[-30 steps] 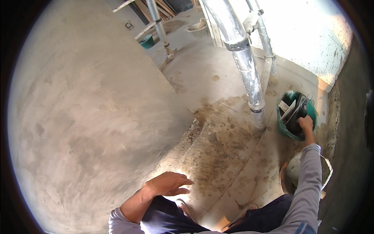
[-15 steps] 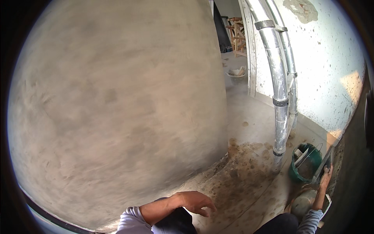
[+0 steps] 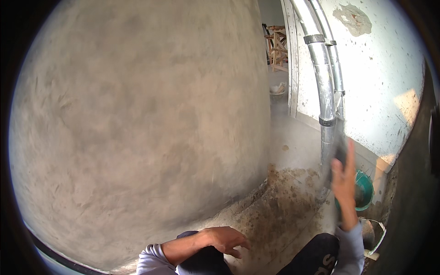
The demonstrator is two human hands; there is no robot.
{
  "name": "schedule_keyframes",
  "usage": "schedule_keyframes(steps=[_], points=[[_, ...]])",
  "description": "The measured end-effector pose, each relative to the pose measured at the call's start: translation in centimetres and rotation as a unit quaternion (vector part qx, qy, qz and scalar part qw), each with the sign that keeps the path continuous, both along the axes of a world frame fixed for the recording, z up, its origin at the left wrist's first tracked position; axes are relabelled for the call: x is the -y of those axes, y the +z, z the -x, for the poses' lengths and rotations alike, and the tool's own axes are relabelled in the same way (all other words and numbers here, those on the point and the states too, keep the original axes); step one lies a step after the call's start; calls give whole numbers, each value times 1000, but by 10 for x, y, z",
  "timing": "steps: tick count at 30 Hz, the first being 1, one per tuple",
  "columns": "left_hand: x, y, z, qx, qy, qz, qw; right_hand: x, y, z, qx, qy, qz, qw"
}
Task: The person smooths a freshly plastered wall using a hand trowel, occasionally dipping the tool into a bucket of mortar to apply more to the surface.
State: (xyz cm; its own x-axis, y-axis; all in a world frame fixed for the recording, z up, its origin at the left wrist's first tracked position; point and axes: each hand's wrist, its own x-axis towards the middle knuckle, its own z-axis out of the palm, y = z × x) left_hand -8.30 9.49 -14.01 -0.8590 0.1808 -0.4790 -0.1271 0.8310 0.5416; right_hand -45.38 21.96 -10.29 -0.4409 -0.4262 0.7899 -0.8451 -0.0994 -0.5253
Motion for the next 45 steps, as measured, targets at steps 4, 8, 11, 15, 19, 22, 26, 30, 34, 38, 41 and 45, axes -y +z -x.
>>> schedule_keyframes(steps=[4, 8, 11, 15, 19, 22, 26, 30, 34, 38, 41, 45], points=[[-7, -4, -5, 23, -12, -1, 1000, 135, 98, -95, -124, 168, 142, 968], [-9, 1, -3, 19, -7, 4, 1000, 205, 152, -141, -121, 126, 213, 961], [-1, -1, -14, 13, 1, 15, 1000, 218, 152, -158, -115, 100, 198, 968], [12, -10, -46, 11, 19, 29, 999, 211, 114, -198, -136, 142, 164, 967], [19, -14, -41, -2, 5, 26, 1000, 230, 183, -135, -165, 56, 263, 949], [31, -16, -56, 4, 32, 31, 999, 216, 141, -197, -156, 176, 177, 956], [32, -16, -42, 17, 32, 19, 999, 241, 174, -146, -142, 117, 281, 942], [36, -24, -47, -5, 37, -5, 999, 230, 198, -164, -198, 159, 257, 933], [37, -23, -47, 27, 41, 25, 998, 213, 65, -192, -144, 160, 144, 966], [32, -21, -55, -7, 61, -7, 998, 244, 170, -128, -157, 101, 277, 943], [36, -20, -46, 9, 38, 17, 999, 253, 283, -90, -205, 90, 278, 934], [37, -5, -40, 0, 37, 46, 998, 251, 259, -96, -165, 79, 240, 953]])
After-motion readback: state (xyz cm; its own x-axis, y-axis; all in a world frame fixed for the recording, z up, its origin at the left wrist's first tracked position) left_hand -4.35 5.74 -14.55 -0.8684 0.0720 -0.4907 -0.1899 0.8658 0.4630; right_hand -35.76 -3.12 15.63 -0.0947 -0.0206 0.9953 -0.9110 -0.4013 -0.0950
